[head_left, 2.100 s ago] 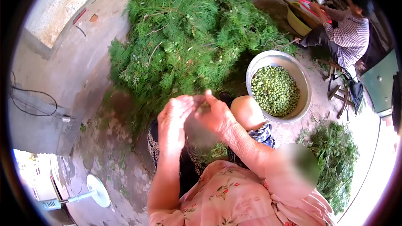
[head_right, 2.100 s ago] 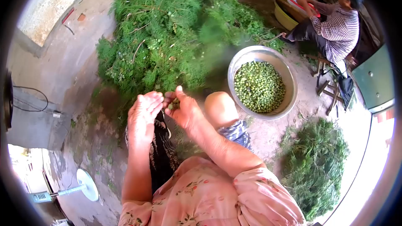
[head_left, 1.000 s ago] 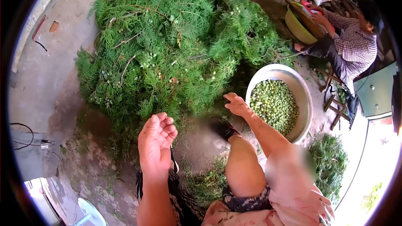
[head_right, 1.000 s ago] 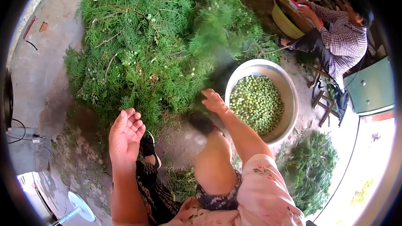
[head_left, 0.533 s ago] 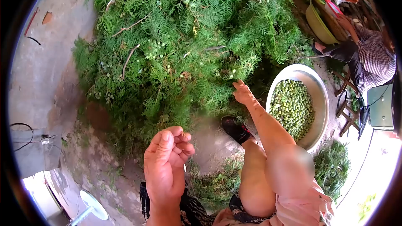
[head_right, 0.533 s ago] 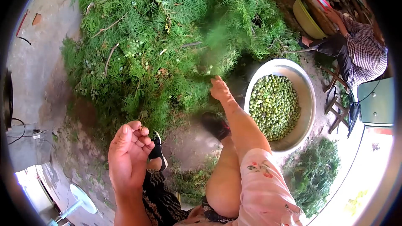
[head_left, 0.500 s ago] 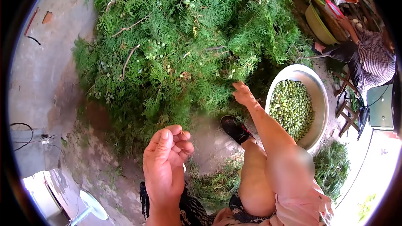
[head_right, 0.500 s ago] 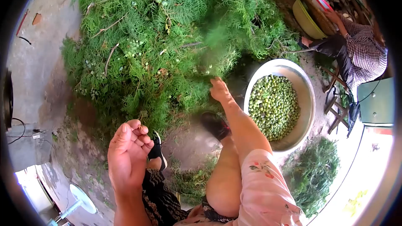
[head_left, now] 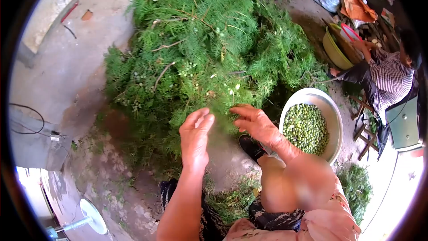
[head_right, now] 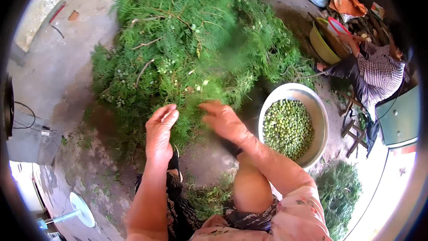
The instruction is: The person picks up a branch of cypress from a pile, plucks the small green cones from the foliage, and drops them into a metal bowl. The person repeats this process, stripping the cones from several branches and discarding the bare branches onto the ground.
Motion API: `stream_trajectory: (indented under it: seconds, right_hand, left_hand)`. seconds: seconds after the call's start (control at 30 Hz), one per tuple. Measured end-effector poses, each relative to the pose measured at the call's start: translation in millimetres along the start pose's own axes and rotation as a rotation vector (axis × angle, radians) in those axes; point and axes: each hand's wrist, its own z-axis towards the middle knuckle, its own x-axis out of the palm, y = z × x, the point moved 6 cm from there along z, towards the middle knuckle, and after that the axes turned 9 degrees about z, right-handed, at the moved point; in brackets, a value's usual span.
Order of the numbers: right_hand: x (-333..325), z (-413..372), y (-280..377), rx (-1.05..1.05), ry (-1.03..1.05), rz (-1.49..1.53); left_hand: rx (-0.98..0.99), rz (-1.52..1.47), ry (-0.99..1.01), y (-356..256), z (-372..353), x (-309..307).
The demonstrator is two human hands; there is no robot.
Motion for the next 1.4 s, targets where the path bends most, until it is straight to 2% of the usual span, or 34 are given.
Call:
stream_trajectory:
  seconds: [0.1,0.13,0.17,0.3,0.4,0.47,0.53,0.6,0.73,0.9,1.0,1.1,1.3,1.4]
  right_hand:
    - [36,-12,44,-0.064,0.106,-0.075]
    - [47,-15,53,-0.013,0.137,-0.054]
    - [55,-17,61,-0.083,0.147,-0.112]
    - [80,-20,86,-0.229,0.134,-0.149]
    - [81,-25,109,-0.260,0.110,-0.326]
    - [62,-28,121,-0.356,-0.165,-0.397]
    - [41,-30,125,-0.378,-0.419,-0.201]
    - [32,-25,118,-0.415,-0.430,-0.087]
    - [44,-19,132,-0.566,-0.271,-0.138]
    - [44,-8,104,-0.247,-0.211,0.226]
    - [42,-9,99,-0.163,-0.213,0.339]
    - [42,-11,107,-0.216,-0.163,0.265]
    - [39,-10,95,-0.051,-0.147,0.385]
    - [38,-11,85,0.178,-0.137,0.596]
  left_hand:
    - [0.073,0.016,0.018,-7,-2,-3]
    - [0.069,-0.004,0.019,-9,-3,-5]
    - [0.061,-0.022,0.022,-11,-5,-7]
    - [0.118,-0.147,0.016,-24,-10,-18]
    - [0.151,-0.131,-0.018,-33,-12,-28]
    - [0.174,-0.068,-0.037,-36,-12,-33]
    - [0.210,-0.038,-0.008,-41,-16,-30]
    - [0.233,0.013,0.036,-42,-18,-26]
    - [0.256,0.090,0.138,-37,-20,-20]
    - [0.267,0.034,0.160,-42,-23,-15]
    - [0.259,0.003,0.159,-44,-24,-11]
    - [0.270,-0.026,0.164,-43,-23,-9]
    - [0.257,-0.028,0.180,-45,-23,-4]
    - [0.249,-0.041,0.205,-46,-24,0]
